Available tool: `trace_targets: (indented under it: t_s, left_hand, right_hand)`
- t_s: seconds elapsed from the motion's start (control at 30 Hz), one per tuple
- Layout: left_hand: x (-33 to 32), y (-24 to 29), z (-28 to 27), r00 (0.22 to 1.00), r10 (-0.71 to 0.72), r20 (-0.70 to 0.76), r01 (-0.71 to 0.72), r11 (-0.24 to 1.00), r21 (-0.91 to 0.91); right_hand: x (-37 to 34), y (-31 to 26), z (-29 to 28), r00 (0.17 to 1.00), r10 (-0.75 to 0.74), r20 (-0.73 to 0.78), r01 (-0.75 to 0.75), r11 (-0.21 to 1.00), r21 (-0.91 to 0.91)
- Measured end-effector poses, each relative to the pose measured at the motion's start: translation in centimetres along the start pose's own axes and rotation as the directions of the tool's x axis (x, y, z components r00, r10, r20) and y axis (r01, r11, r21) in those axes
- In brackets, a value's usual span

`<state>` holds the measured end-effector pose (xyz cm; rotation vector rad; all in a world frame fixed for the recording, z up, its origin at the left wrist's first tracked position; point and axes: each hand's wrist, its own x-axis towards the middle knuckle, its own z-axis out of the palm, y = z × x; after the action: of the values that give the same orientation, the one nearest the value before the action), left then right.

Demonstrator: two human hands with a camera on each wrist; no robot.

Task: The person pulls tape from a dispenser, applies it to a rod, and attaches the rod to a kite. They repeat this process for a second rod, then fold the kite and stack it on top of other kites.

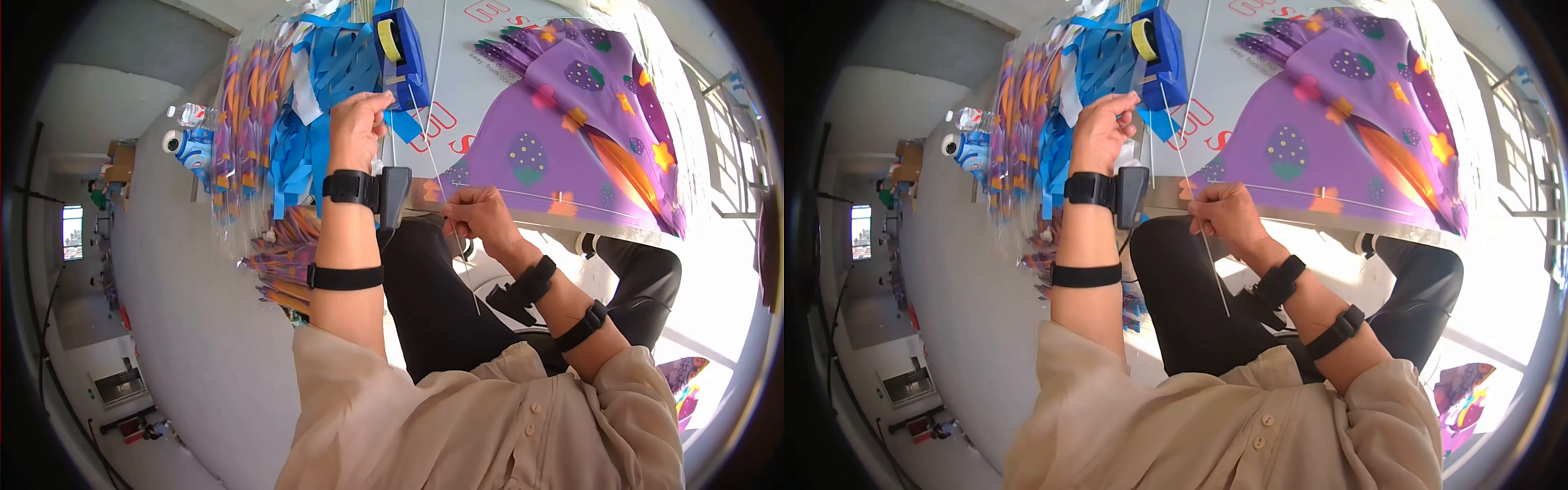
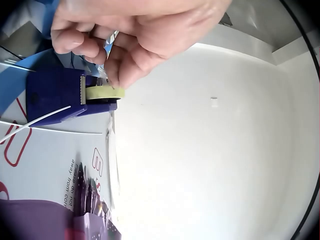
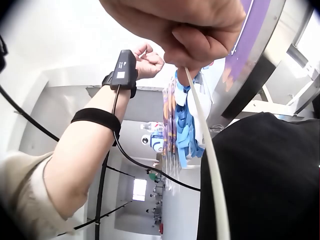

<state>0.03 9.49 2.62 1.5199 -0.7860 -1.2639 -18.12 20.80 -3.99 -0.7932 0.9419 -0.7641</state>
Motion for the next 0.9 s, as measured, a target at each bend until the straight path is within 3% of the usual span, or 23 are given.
trace_targets:
  t_s: [0.1, 0.27, 0.43, 0.5, 0.63, 0.67, 0.9]
  left_hand:
    - [-4.0, -2.8, -1.8, 0.993, -0.039, 0.113, 0.060, 0.979, -0.193]
    - [-11.2, -6.1, -2.6, 0.982, -0.147, 0.122, 0.181, 0.922, -0.342]
    - [-17.2, -8.6, -3.0, 0.981, -0.178, 0.082, 0.195, 0.928, -0.318]
    - [-19.0, -9.3, -3.2, 0.979, -0.195, 0.056, 0.202, 0.930, -0.308]
    - [-22.2, -10.5, -3.4, 0.982, -0.177, 0.062, 0.187, 0.958, -0.216]
    - [-22.8, -10.7, -3.4, 0.980, -0.188, 0.058, 0.196, 0.961, -0.196]
    - [-25.2, -12.3, -3.6, 0.970, -0.240, 0.030, 0.242, 0.958, -0.155]
  right_hand:
    - [0.3, 0.3, -0.1, 0.999, 0.008, 0.033, -0.007, 1.000, -0.024]
    - [0.6, 0.4, 0.1, 0.994, 0.085, 0.071, -0.085, 0.996, -0.007]
    - [1.0, 0.5, 0.6, 0.984, 0.149, 0.094, -0.147, 0.989, -0.029]
    - [1.0, 0.7, 1.2, 0.991, 0.123, 0.047, -0.127, 0.988, 0.090]
    - [0.9, 0.4, 1.5, 0.988, 0.132, 0.080, -0.141, 0.982, 0.125]
    - [0.8, 0.3, 1.2, 0.980, 0.146, 0.136, -0.157, 0.984, 0.078]
    - [0.7, 0.3, 1.6, 0.985, 0.131, 0.116, -0.139, 0.988, 0.065]
